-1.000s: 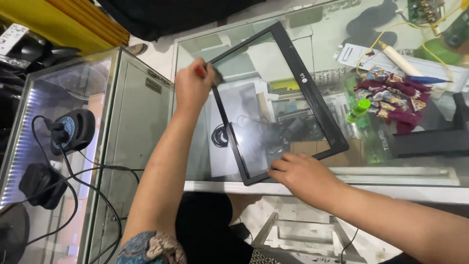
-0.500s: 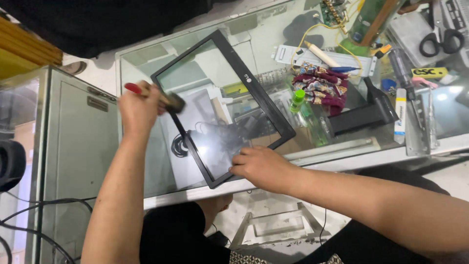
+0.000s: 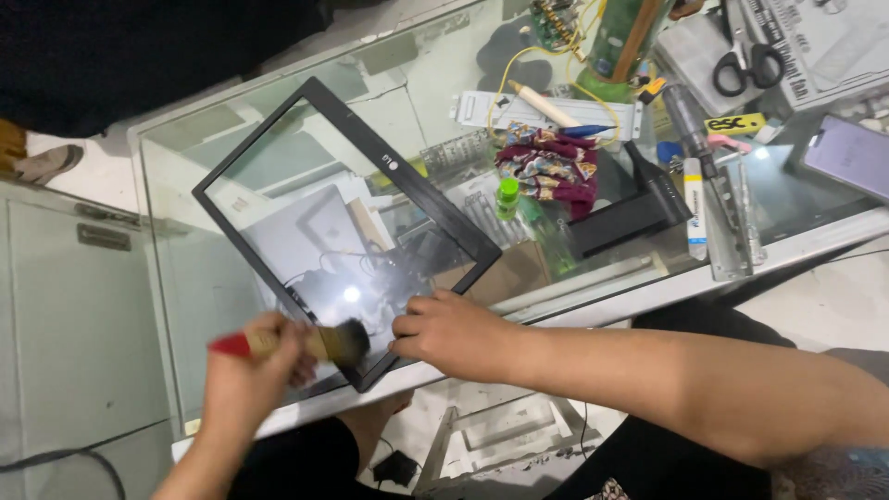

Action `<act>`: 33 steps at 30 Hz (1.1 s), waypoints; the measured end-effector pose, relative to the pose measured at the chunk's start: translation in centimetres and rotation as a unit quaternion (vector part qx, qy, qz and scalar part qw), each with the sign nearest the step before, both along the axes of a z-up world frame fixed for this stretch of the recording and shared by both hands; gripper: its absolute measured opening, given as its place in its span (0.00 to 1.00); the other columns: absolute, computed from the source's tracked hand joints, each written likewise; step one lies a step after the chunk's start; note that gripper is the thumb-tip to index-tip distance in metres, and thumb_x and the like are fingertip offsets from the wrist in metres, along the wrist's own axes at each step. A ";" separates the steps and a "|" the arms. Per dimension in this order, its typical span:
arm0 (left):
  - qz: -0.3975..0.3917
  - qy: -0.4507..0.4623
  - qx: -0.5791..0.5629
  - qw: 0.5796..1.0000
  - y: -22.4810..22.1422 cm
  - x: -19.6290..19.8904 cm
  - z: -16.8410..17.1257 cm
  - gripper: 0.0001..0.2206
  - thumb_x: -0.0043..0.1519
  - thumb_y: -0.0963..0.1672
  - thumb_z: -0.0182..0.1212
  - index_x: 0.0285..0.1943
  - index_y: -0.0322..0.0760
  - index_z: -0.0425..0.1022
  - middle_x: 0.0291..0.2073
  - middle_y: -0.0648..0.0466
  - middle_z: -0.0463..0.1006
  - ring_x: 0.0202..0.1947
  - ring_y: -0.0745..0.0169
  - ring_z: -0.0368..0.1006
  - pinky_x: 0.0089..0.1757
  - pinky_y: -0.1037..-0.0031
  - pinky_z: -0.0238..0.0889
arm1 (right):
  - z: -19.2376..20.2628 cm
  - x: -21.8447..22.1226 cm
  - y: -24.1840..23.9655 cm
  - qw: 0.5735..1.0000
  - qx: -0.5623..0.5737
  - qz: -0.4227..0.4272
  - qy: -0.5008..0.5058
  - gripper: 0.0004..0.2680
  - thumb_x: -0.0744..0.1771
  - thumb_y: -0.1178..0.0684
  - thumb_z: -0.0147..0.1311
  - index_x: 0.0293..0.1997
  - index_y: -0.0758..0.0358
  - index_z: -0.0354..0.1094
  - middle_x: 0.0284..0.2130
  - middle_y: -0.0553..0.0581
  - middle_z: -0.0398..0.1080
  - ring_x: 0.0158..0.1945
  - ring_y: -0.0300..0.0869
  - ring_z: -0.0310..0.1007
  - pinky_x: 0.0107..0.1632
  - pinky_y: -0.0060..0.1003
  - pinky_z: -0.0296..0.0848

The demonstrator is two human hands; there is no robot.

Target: Cleaning a monitor bezel with a brush and installing a circuit board into the rear housing

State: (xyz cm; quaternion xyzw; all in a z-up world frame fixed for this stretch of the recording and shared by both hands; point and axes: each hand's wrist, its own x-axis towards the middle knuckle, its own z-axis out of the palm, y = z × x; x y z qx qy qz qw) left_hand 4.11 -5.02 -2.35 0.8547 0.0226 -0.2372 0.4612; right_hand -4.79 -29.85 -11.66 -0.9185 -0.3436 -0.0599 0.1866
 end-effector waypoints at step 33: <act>0.153 -0.183 -0.038 0.970 1.2 10.9 1.6 0.15 0.65 0.41 0.54 0.22 0.34 0.68 0.12 0.47 0.75 0.10 0.61 0.70 0.16 0.74 0.68 | -0.4 0.7 -0.8 0.994 0.013 -0.006 0.104 0.13 0.63 0.55 0.58 0.52 0.46 0.76 0.45 0.40 0.74 0.50 0.47 0.68 0.42 0.49 0.68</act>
